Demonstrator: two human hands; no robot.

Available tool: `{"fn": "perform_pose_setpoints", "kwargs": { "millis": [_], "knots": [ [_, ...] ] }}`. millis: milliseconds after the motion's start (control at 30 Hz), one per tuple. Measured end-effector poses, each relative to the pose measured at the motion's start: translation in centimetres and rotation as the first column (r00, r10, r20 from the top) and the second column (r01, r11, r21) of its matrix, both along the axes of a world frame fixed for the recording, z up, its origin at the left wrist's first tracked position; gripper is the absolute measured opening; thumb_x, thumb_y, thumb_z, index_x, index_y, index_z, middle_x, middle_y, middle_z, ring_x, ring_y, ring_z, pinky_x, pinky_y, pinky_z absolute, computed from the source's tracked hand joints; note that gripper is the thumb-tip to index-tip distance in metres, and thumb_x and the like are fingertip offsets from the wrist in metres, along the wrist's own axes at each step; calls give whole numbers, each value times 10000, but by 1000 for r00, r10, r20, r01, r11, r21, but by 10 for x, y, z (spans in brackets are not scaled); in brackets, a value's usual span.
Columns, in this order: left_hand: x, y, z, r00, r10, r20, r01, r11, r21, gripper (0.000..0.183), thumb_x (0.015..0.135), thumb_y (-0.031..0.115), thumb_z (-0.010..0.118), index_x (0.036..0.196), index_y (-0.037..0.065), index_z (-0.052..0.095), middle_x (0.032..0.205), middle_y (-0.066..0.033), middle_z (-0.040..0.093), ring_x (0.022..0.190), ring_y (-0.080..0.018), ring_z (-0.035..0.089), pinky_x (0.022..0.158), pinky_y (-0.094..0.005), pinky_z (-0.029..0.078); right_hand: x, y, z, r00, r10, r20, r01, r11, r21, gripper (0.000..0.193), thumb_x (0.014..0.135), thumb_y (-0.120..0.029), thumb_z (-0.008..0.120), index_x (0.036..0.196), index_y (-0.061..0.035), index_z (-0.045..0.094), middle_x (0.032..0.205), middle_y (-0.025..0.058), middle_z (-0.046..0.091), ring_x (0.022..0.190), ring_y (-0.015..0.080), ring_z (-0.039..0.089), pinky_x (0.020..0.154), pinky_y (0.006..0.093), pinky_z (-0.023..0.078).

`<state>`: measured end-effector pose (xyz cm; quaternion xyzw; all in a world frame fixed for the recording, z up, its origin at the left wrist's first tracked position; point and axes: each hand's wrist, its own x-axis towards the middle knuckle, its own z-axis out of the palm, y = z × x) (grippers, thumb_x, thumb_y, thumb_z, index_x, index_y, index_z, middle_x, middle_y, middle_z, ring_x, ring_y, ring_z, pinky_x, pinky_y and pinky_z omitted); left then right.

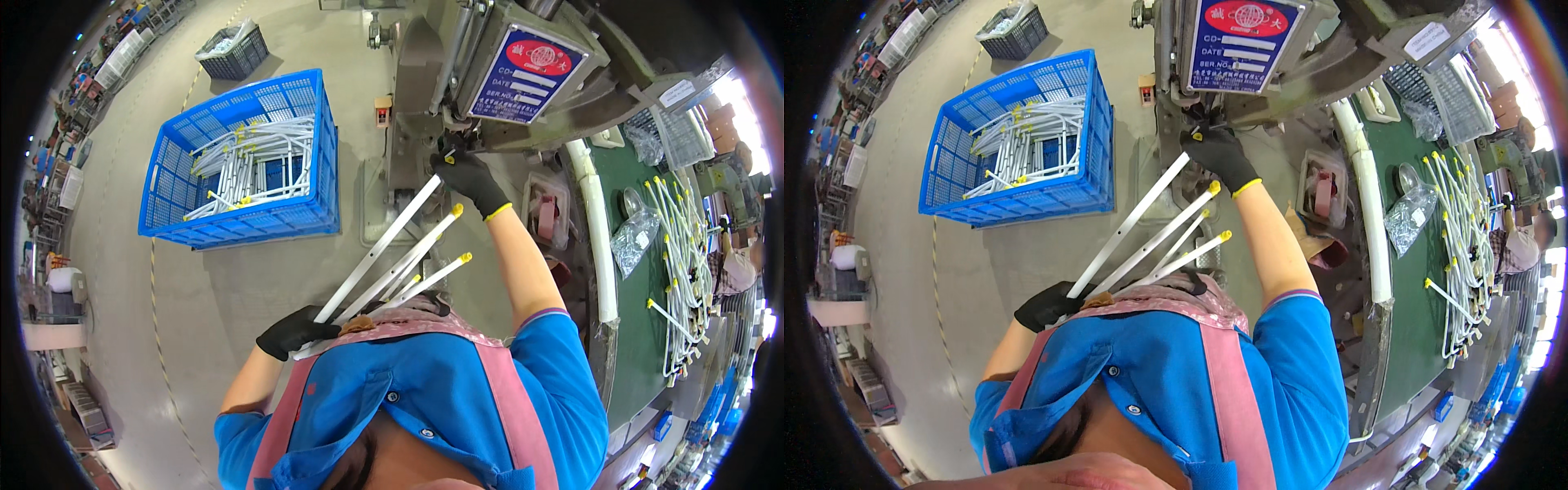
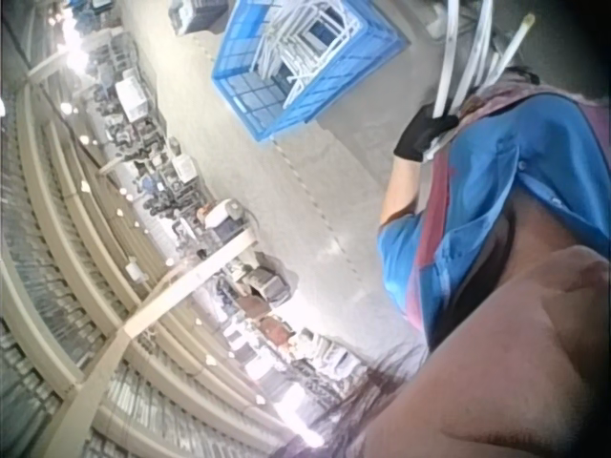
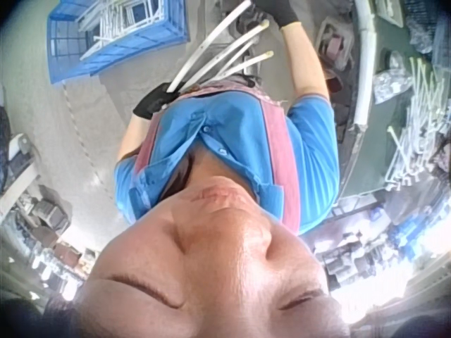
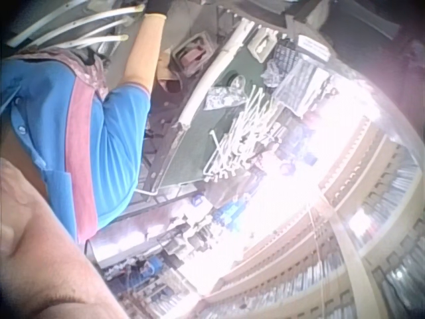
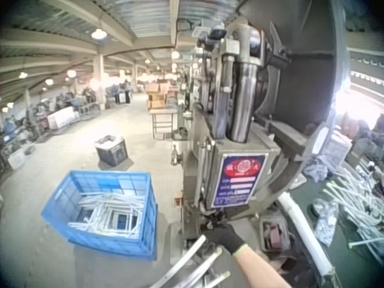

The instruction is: The person repeatedly picks white cables with yellow tips from a blue basket, inserts them into a machine, and places the processed cables onto a green workbench. The person also moves an empty blue basket to a different location.

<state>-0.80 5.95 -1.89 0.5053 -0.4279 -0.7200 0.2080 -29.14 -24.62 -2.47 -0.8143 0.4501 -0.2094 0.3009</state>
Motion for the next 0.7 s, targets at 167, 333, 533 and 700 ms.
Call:
{"fn": "perform_pose_setpoints", "kwargs": {
  "millis": [167, 333, 533, 700],
  "knots": [
    [3, 4, 6, 998, 29, 62, -35, 994, 107, 413, 830, 227, 658, 1164, -4, 586, 890, -51, 634, 776, -108, 565, 699, -254, 457, -1, -8, -18, 1000, 21, 19, -26, 948, 317, 251, 820, -303, 506, 855, -67, 584, 824, 92, 625, 816, 245, 593, 749, 358, 452],
    [-6, 7, 14, 993, 19, 113, -35, 989, 142, 419, 834, 249, 646, 1162, -4, 582, 876, -55, 625, 761, -106, 552, 687, -255, 454, -4, -9, -16, 980, 130, 153, -165, 956, 244, 249, 815, -278, 500, 857, -40, 561, 734, 118, 581, 721, 235, 572, 685, 340, 454],
    [-8, 15, 17, 999, 20, 37, -22, 999, 46, 477, 835, 275, 637, 1209, -9, 553, 943, -61, 623, 798, -115, 557, 708, -253, 458, -6, -15, -25, 986, -46, 161, -12, 940, 342, 303, 787, -301, 545, 898, -23, 595, 790, 107, 636, 730, 225, 582, 694, 335, 462],
    [-20, 11, 12, 1000, 6, -22, -5, 999, 53, 416, 850, 211, 616, 1189, -26, 567, 1052, -99, 630, 909, -145, 575, 823, -269, 448, -9, -20, -41, 976, -95, 198, 42, 965, 257, 288, 764, -266, 577, 891, -8, 590, 762, 114, 620, 688, 199, 575, 637, 318, 460]
  ]
}}
